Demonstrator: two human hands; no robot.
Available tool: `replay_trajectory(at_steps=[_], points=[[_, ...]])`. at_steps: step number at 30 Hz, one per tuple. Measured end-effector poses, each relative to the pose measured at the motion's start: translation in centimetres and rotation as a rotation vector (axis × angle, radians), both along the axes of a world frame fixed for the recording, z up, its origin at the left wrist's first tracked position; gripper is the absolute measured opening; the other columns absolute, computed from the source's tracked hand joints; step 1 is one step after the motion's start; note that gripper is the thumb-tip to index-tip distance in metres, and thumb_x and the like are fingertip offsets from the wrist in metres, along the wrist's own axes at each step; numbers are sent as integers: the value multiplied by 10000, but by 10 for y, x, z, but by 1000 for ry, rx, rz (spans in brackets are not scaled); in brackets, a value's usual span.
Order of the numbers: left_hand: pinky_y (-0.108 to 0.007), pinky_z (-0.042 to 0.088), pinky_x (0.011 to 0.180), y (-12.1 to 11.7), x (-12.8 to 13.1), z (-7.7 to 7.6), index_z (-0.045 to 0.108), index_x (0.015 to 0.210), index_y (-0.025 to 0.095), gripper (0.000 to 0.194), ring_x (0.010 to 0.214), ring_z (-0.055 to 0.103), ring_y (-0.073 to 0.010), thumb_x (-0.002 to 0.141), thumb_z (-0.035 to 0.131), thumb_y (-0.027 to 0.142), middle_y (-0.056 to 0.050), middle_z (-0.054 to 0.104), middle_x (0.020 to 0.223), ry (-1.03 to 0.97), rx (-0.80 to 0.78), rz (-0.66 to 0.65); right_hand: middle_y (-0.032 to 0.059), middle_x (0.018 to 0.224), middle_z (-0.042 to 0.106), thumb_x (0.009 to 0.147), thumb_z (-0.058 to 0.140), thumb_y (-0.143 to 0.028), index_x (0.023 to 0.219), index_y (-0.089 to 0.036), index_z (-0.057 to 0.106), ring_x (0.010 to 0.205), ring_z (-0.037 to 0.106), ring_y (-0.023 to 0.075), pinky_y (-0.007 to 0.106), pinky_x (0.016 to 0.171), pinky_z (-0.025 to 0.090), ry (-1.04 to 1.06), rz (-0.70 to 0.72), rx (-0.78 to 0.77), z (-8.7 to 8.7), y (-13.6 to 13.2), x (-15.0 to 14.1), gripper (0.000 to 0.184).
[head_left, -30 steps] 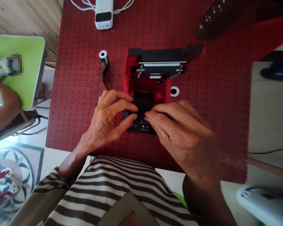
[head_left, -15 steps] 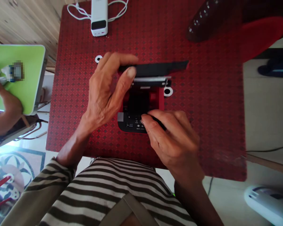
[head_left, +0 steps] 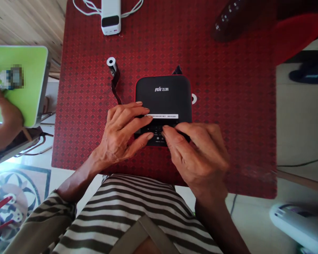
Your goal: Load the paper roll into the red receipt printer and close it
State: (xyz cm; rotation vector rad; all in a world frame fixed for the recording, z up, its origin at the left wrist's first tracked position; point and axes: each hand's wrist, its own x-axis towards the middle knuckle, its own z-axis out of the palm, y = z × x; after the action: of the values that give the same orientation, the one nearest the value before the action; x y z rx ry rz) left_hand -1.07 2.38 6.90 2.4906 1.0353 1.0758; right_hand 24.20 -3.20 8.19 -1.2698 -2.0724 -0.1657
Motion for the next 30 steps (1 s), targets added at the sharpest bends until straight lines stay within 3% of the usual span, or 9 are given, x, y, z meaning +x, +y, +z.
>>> replay_trajectory(at_steps=[3,6,9,16,19,21,24,27,30], points=[[-569,626,1315,1,-2,-4,845,1571,308,335,1527,890,-387,1313,743,496,-105,957,1533,14,24,-11,112,1295,978,1114,887,-20,1337,-245,846,1152,894,308,481,1031,720,24,-87,32,-2,-1,-5,319],[-560,621,1308,1,-3,-7,838,1582,310,361,1526,889,-389,1312,754,535,-109,953,1533,-10,32,-27,104,1367,991,1171,852,-74,1482,-264,791,1271,936,336,502,1107,685,25,-127,-33,1,-3,-6,370],[-571,614,1312,0,-2,-10,835,1601,327,394,1523,886,-396,1306,762,577,-107,948,1534,-28,24,-24,95,1330,1000,1181,844,-86,1656,-231,727,1249,950,321,477,1098,656,-7,-109,-117,9,-5,-4,510],[-607,631,1302,-1,-4,-16,858,1545,331,437,1539,876,-410,1301,741,674,-111,942,1548,3,3,1,111,1410,993,1223,843,-178,1769,-275,669,1238,960,340,516,1120,693,40,-104,-240,18,-10,-1,581],[-601,660,1312,-4,-2,-11,863,1550,316,448,1548,869,-397,1314,721,670,-113,936,1544,-49,-32,-17,101,1429,990,1221,844,-165,1778,-300,681,1297,959,335,528,1154,737,104,-114,-216,9,-12,-2,595],[-581,689,1301,-8,1,-8,854,1588,322,414,1523,867,-370,1317,739,613,-106,916,1567,-149,-80,14,105,1445,981,1197,864,-157,1788,-289,707,1323,952,330,522,1162,761,180,-114,-115,-2,-14,-1,625],[-582,695,1280,-19,4,-14,846,1627,371,394,1427,845,-337,1279,814,552,-82,886,1524,-398,-145,155,93,1393,975,1180,886,-256,1749,-322,793,1226,952,335,509,1019,789,364,-209,47,-21,-20,1,580],[-590,700,1275,-30,2,-27,811,1681,450,492,1459,822,-341,1221,901,600,-63,854,1565,-554,-328,244,103,1394,945,1237,816,-397,1681,-394,851,1200,940,355,511,911,772,633,-366,-54,-40,-29,3,446],[-555,731,1303,-37,0,-34,794,1707,484,527,1564,830,-328,1211,927,606,-36,833,1714,-618,-616,234,124,1394,928,1287,697,-528,1624,-370,870,1161,932,367,549,919,770,746,-369,-205,-55,-40,4,410]])
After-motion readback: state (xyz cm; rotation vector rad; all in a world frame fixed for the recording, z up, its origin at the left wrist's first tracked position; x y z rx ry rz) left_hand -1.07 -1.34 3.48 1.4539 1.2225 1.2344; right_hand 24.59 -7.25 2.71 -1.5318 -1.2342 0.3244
